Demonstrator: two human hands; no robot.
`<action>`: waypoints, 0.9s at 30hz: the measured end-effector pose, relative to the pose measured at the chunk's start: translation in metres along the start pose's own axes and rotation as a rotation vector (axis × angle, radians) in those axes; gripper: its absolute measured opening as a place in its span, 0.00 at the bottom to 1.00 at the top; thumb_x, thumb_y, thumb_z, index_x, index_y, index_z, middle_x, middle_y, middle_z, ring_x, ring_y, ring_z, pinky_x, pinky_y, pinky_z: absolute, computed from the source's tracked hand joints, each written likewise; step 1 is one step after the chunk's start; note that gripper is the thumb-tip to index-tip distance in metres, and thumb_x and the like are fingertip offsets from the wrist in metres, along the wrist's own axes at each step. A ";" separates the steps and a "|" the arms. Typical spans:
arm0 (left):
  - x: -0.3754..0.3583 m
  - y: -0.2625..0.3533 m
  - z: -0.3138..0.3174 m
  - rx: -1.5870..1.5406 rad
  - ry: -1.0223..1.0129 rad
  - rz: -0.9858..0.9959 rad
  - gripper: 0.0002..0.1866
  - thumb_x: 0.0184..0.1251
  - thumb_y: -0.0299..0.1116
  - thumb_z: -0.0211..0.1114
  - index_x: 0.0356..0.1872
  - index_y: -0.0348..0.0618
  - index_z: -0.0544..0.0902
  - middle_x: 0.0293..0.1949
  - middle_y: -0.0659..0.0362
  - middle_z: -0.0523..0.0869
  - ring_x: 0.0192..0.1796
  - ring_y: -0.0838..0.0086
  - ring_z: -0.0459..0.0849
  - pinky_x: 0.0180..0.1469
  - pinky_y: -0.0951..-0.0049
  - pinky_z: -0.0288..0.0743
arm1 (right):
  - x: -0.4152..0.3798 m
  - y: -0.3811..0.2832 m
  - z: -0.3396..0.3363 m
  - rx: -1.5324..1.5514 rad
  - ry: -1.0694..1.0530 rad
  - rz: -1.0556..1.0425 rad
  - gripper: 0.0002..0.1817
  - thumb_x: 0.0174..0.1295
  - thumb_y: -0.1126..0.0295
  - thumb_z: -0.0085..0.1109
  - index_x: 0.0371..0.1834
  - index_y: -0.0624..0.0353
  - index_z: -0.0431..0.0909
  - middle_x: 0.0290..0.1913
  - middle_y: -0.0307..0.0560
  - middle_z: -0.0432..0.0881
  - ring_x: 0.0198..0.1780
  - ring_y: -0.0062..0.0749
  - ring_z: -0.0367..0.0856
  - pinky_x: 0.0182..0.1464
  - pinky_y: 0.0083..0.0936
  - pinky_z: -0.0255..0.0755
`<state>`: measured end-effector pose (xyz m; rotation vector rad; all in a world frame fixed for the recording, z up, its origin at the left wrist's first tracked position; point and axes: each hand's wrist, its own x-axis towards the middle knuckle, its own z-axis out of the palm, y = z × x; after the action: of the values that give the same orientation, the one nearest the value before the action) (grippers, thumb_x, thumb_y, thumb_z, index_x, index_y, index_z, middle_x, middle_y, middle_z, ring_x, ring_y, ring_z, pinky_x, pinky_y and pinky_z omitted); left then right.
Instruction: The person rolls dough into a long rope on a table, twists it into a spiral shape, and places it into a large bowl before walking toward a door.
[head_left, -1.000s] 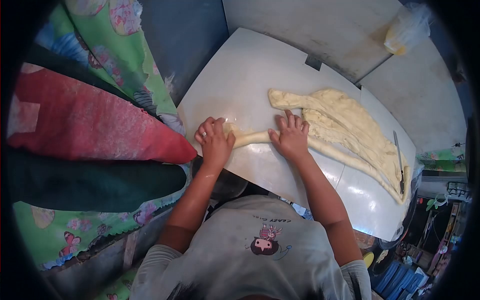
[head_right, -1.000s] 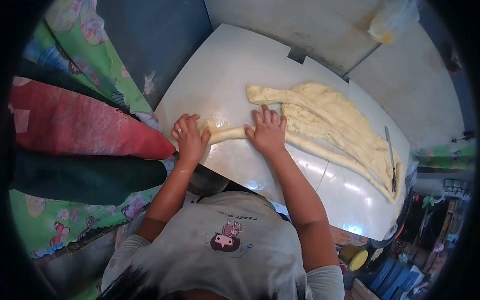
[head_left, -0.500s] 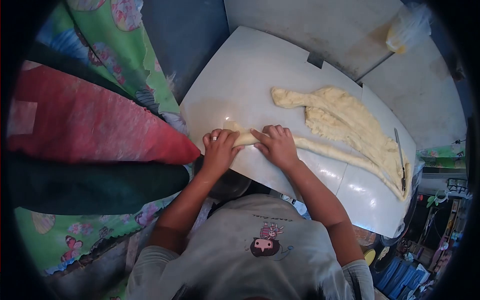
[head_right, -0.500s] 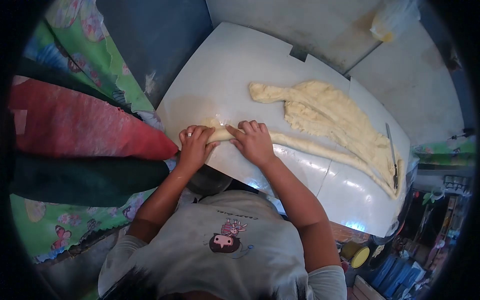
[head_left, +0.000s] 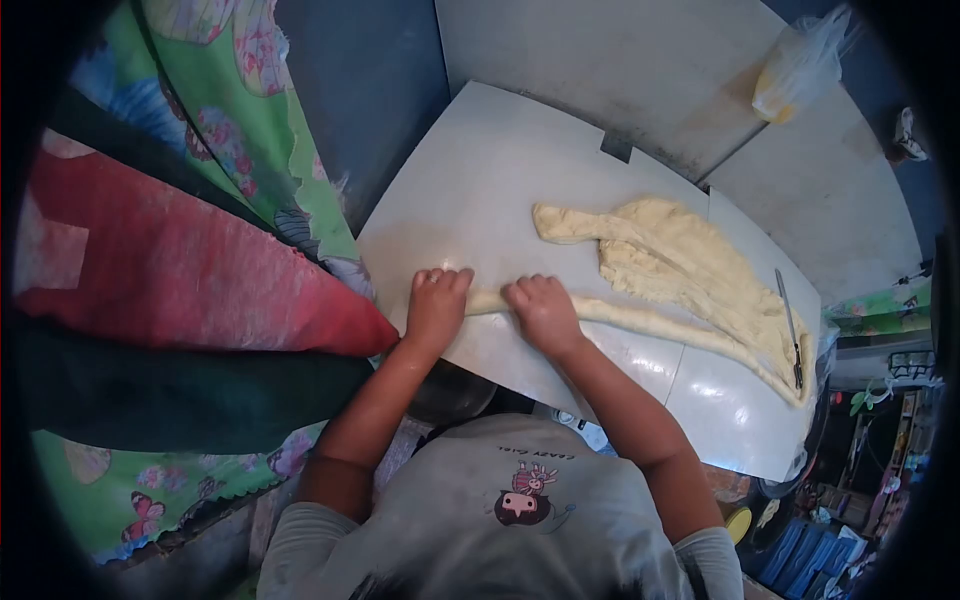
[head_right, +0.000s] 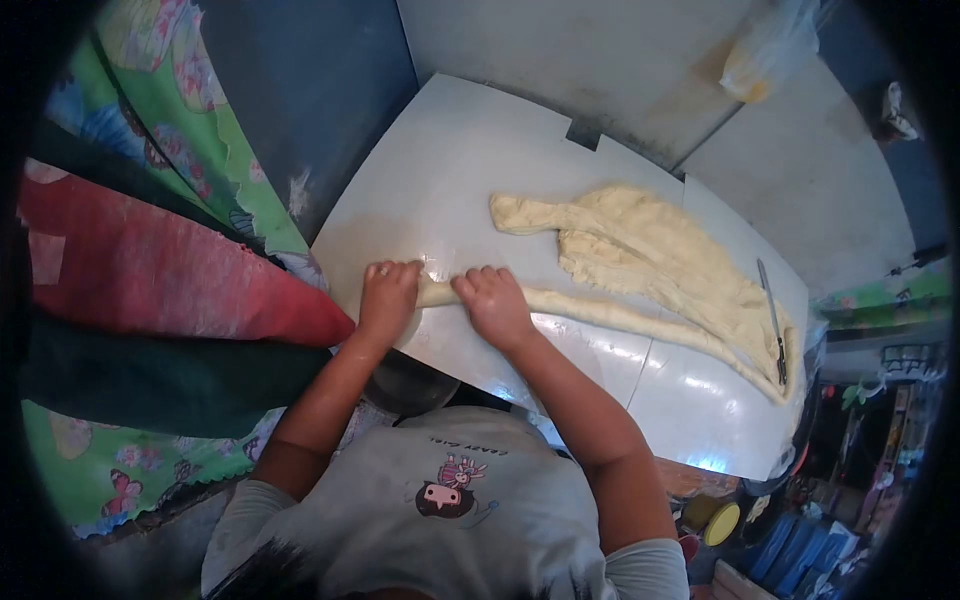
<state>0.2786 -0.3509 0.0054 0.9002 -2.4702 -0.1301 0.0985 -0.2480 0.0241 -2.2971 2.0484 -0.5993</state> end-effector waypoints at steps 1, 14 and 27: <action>-0.002 -0.002 -0.001 -0.005 -0.103 0.109 0.19 0.57 0.31 0.63 0.51 0.41 0.78 0.35 0.53 0.79 0.44 0.61 0.78 0.54 0.58 0.66 | -0.006 0.001 -0.002 -0.004 0.000 -0.002 0.13 0.52 0.73 0.55 0.42 0.56 0.77 0.38 0.43 0.79 0.43 0.38 0.77 0.48 0.33 0.66; 0.072 -0.001 0.024 0.178 -0.253 -0.204 0.34 0.71 0.55 0.49 0.69 0.40 0.65 0.72 0.43 0.60 0.76 0.51 0.53 0.72 0.35 0.32 | 0.046 0.072 0.000 -0.110 -0.189 0.343 0.31 0.71 0.41 0.31 0.75 0.35 0.57 0.80 0.44 0.35 0.80 0.45 0.31 0.71 0.68 0.20; -0.026 0.033 -0.012 -0.020 -0.463 0.179 0.33 0.67 0.51 0.57 0.72 0.56 0.63 0.76 0.49 0.51 0.77 0.49 0.46 0.70 0.32 0.38 | -0.074 -0.012 -0.006 -0.053 -0.132 0.157 0.37 0.64 0.45 0.50 0.75 0.45 0.58 0.76 0.47 0.55 0.77 0.45 0.50 0.73 0.61 0.36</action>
<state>0.2824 -0.3076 0.0131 0.6937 -2.9557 -0.3320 0.1033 -0.1737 0.0122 -2.1125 2.1789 -0.3800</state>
